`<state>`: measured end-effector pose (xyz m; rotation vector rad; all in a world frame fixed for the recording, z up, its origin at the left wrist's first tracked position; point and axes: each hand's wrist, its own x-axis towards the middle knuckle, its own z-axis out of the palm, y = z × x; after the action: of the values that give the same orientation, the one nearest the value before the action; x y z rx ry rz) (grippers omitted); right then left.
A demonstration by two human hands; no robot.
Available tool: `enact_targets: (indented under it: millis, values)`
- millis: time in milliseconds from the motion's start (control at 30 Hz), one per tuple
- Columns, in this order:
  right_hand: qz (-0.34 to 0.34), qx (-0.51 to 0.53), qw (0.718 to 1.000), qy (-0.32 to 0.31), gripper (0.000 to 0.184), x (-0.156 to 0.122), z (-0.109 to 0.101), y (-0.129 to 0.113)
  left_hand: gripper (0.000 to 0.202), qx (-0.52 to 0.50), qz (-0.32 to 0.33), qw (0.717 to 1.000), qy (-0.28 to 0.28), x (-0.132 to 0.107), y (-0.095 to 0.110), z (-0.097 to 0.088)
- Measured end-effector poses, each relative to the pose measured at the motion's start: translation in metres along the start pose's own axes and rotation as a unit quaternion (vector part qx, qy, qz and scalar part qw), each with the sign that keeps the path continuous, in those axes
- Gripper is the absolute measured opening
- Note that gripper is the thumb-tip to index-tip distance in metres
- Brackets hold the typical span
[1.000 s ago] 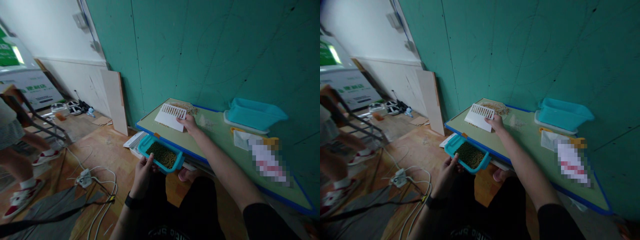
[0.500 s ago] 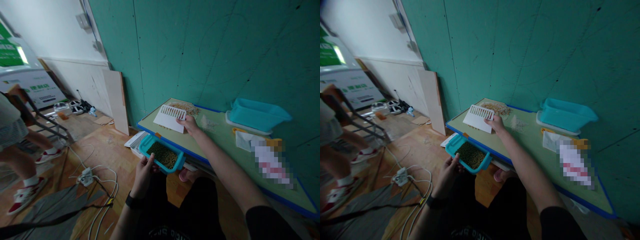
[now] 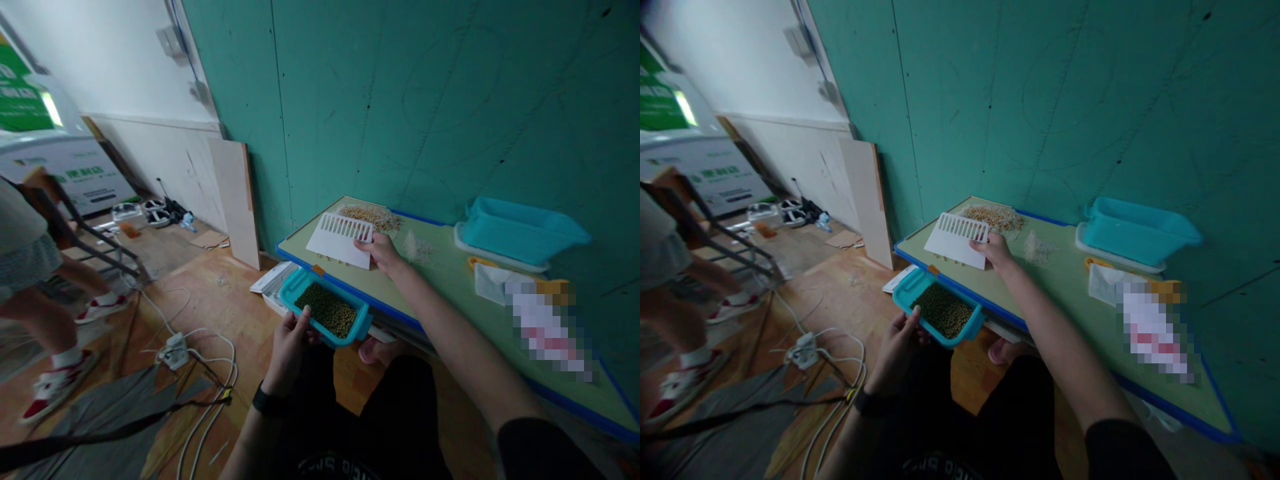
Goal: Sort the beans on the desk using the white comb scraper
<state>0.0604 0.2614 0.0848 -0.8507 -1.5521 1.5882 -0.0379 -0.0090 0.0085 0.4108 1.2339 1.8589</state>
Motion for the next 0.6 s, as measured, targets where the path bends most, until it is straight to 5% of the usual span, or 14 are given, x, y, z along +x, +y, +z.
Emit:
enact_targets:
  millis: [600]
  values:
    - [0.009, -0.044, 0.999, 0.004, 0.044, -0.0089, -0.0039, -0.0044, 0.054, -0.007, -0.001, 1.0, 0.015, -0.0027, 0.003, 0.0039]
